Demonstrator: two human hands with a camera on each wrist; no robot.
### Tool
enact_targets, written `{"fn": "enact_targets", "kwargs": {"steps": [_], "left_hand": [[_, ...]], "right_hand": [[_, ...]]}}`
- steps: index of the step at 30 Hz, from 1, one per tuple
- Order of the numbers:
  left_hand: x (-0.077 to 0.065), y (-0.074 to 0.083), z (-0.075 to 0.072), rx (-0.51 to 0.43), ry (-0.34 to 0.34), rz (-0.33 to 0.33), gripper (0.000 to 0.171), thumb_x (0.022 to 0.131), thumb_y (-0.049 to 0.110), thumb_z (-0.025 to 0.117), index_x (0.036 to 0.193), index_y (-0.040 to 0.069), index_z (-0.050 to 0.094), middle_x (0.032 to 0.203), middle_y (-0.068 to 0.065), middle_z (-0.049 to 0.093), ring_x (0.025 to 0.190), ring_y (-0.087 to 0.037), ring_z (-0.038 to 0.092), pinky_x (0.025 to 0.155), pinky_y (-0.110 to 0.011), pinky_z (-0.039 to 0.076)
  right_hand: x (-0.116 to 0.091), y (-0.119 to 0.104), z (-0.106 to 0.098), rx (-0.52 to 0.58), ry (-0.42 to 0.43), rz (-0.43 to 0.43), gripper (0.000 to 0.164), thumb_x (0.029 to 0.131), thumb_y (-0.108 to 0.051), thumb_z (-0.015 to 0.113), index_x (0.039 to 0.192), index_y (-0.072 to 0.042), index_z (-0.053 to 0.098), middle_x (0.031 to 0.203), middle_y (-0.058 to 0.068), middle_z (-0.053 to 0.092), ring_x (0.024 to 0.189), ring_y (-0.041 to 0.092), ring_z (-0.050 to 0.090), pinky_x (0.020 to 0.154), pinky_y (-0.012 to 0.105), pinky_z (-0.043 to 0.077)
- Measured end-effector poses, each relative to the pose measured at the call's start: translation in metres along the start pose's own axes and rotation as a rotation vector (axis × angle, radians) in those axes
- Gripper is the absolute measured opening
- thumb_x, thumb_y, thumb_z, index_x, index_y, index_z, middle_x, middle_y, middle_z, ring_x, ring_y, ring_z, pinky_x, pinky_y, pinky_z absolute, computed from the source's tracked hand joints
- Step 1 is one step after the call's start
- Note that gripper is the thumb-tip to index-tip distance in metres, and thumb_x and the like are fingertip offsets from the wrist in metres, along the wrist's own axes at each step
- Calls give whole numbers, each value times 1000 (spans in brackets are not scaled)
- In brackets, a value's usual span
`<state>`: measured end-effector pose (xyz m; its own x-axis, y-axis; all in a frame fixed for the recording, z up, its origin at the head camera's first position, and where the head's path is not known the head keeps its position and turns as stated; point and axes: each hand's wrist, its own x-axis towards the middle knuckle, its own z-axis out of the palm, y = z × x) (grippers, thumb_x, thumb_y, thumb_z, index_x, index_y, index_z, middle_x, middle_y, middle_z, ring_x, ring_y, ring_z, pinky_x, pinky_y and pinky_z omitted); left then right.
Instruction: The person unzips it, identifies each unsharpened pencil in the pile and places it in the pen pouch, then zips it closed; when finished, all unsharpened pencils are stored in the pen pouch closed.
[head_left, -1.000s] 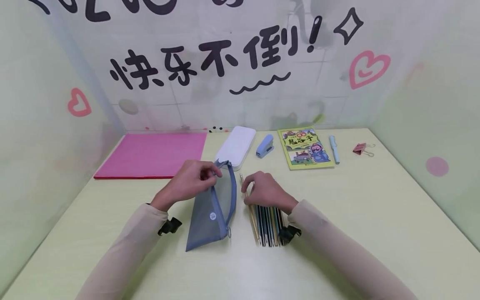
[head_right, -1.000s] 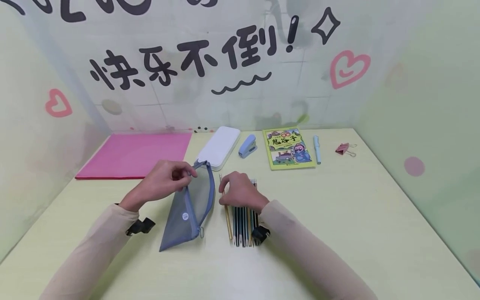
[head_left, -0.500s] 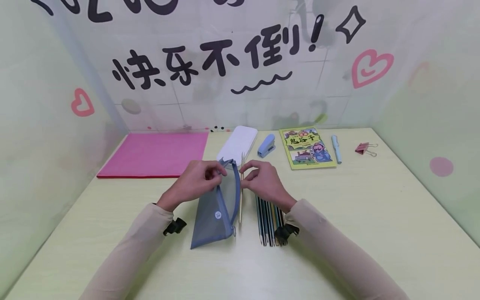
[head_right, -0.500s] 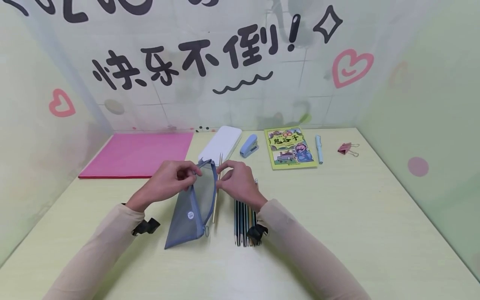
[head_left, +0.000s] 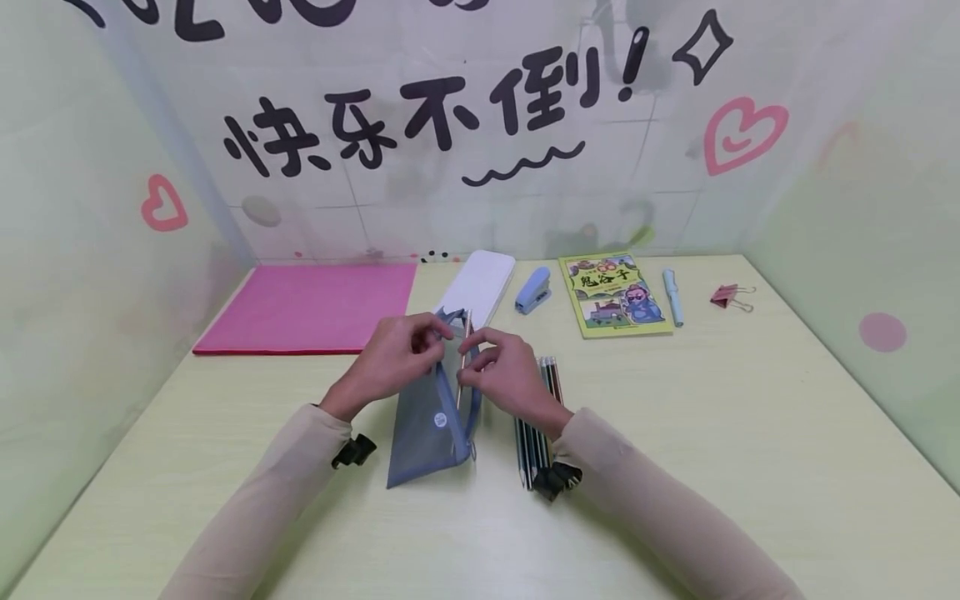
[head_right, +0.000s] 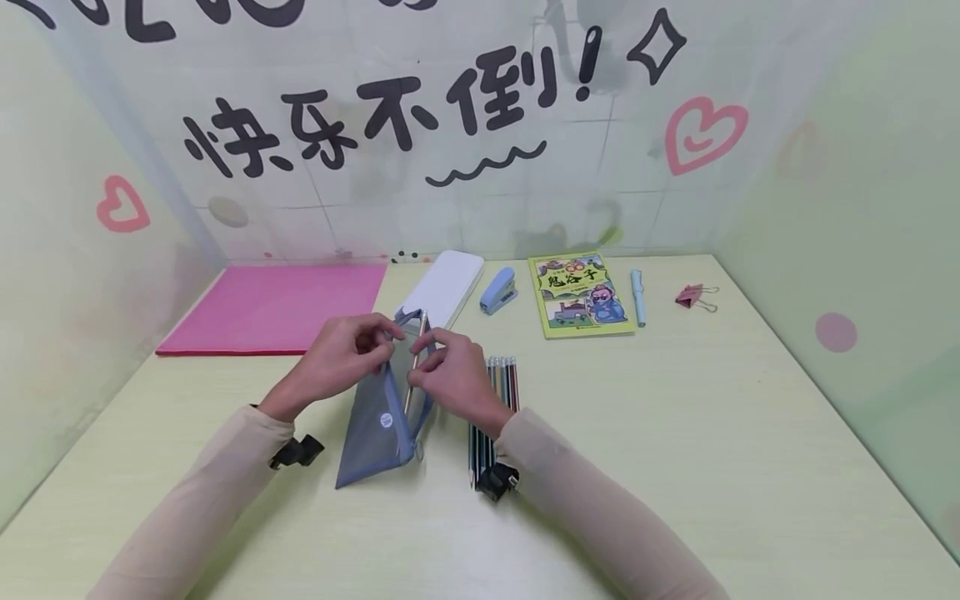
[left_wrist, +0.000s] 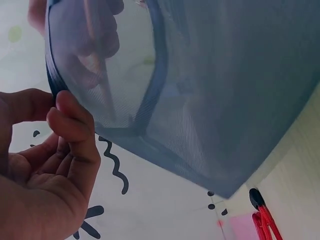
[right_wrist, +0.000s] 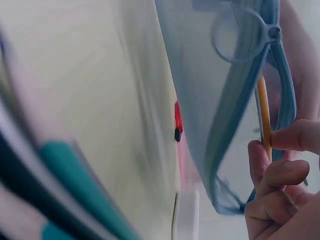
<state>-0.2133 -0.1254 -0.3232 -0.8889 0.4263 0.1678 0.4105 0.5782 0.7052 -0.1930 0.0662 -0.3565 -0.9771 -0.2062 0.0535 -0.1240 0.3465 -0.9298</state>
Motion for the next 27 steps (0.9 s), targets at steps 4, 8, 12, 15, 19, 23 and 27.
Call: {"fn": "enact_targets", "kwargs": {"steps": [4,8,12,15,19,23,27], "left_hand": [[0,2,1,-10,12,8,24,91,4,55,109,3,71,76,-6,66,62,-13,57,55,-23,47],[-1,4,3,-13,21,19,23,91,5,56,110,2,70,75,-6,67,63,-14,58,56,-22,47],[-1,4,6,-13,29,23,23,92,6,57,110,2,71,76,-5,67,64,-13,58,56,-22,47],[-1,4,8,-13,26,31,21,93,7,57,109,4,71,76,-3,67,64,-13,59,57,-23,49],[-1,7,9,-13,20,48,20,94,8,57,109,5,71,77,-4,68,64,-13,59,58,-23,50],[0,10,9,-17,17,52,21,93,7,56,109,4,71,77,-5,69,63,-12,59,57,-23,50],[0,10,9,-23,14,48,22,93,6,56,108,5,71,76,-5,69,63,-13,59,57,-23,50]], "right_hand": [[-3,-3,2,12,-23,6,29,82,-8,72,111,-7,68,80,6,78,76,27,73,61,24,46],[-2,-2,3,15,-34,28,29,83,-8,71,113,-7,67,83,7,78,82,30,74,64,24,48],[-1,1,4,3,-52,43,28,84,-8,71,112,-8,68,84,7,78,82,27,75,65,24,49],[0,2,5,-16,-61,41,27,85,-8,70,111,-10,69,83,7,77,81,24,75,65,24,50],[1,-1,5,-73,-82,56,28,86,-8,68,114,-13,69,85,6,77,79,22,73,62,25,50],[3,-4,5,-157,-125,61,32,86,-2,64,117,-12,68,89,6,75,75,17,68,59,25,50],[3,-4,3,-205,-134,25,32,83,0,63,113,-10,70,89,6,74,74,14,66,59,25,51]]}}
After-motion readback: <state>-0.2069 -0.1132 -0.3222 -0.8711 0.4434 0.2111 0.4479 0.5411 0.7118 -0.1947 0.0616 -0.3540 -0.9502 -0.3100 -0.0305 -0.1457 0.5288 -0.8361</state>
